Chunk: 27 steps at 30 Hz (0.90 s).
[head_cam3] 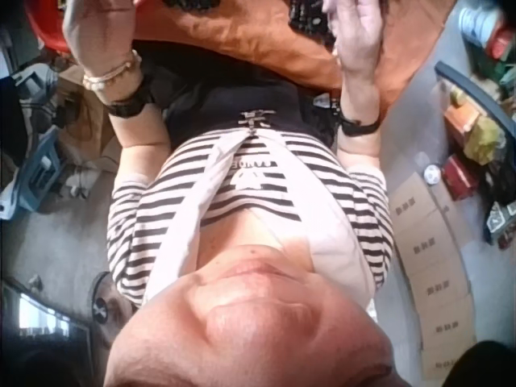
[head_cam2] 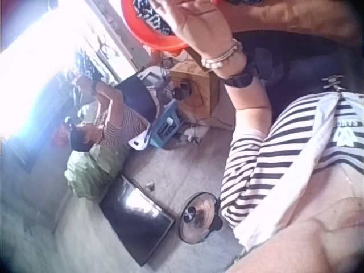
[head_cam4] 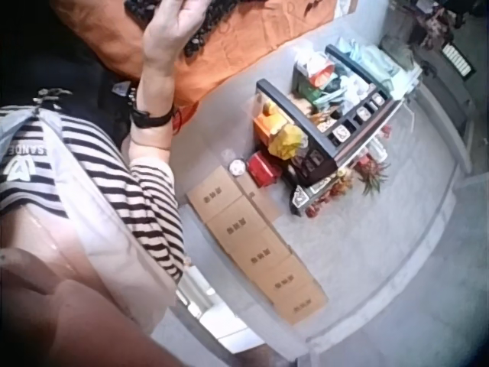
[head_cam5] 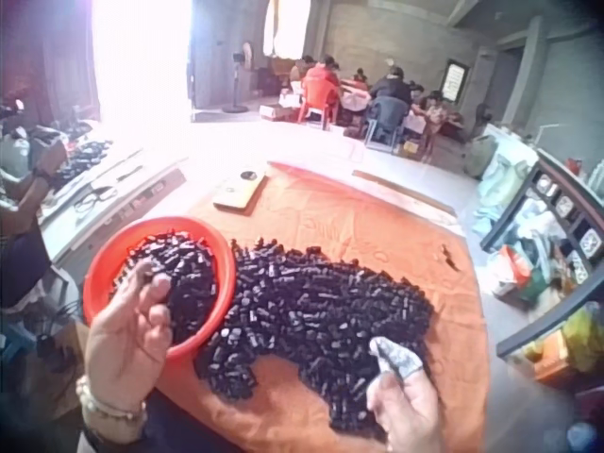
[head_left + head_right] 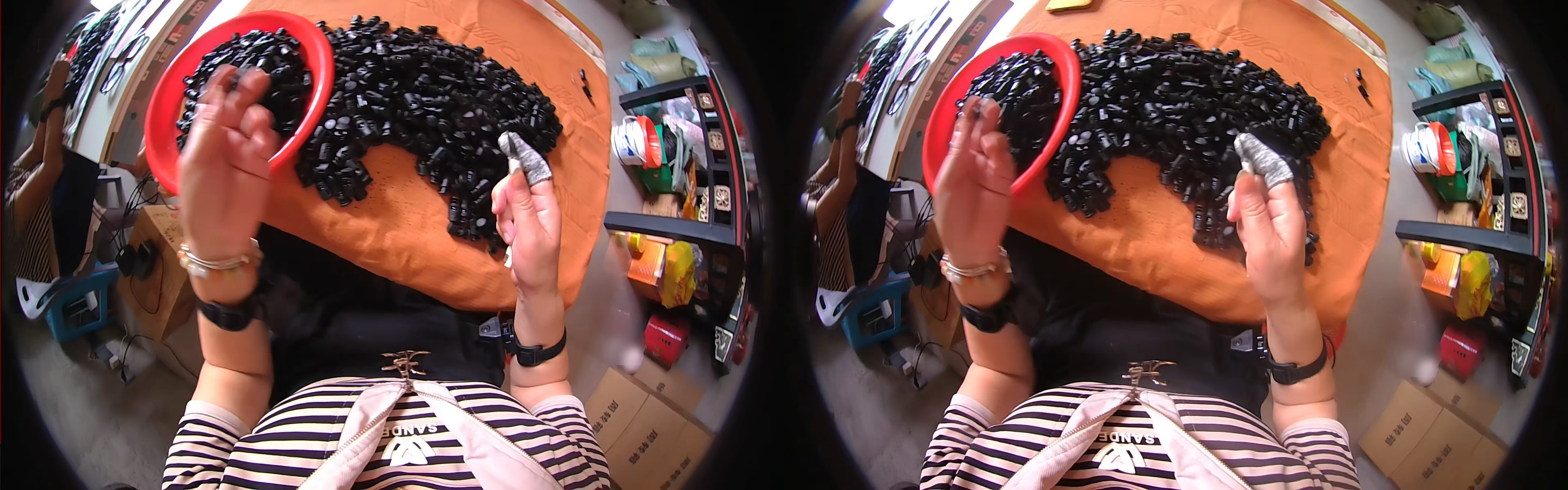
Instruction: The recorder is inspecting and cleaning small black plastic shoe components (possibly eyelets or heel caps) using a small blade to trim excess material.
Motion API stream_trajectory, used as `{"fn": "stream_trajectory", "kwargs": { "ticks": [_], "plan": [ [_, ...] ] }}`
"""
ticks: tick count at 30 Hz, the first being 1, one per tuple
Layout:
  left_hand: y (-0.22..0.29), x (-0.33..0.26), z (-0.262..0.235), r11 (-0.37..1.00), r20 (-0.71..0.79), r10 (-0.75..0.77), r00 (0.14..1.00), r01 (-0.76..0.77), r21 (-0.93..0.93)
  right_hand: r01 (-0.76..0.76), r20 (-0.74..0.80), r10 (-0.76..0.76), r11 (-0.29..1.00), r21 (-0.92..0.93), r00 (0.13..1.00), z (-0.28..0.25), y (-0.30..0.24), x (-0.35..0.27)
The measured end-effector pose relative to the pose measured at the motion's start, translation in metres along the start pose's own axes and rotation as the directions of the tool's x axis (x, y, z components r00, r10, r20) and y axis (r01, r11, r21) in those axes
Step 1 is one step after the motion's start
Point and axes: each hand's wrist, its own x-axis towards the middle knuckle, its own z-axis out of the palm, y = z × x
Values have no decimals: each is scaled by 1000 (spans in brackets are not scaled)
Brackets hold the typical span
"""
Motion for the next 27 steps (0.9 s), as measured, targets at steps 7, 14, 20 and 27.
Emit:
{"fn": "stream_trajectory", "kwargs": {
  "ticks": [7, 14, 20, 27],
  "plan": [
    [7, 8, -11, 986, 231, -123, 965, 145, -81, 1, -204, -26, 993, -122, 979, -48, -8, 2],
    [-51, -25, 21, 929, -8, -303, 953, 298, 219, -22, -136, -32, 925, -379, 990, -71, -3, -13],
    [-70, -40, 34, 813, -33, -503, 864, 486, 320, -58, -128, -27, 787, -615, 991, -69, 6, -33],
    [-76, -45, 37, 784, -5, -566, 825, 540, 305, 32, -119, -187, 649, -760, 975, -63, 20, -29]
  ]
}}
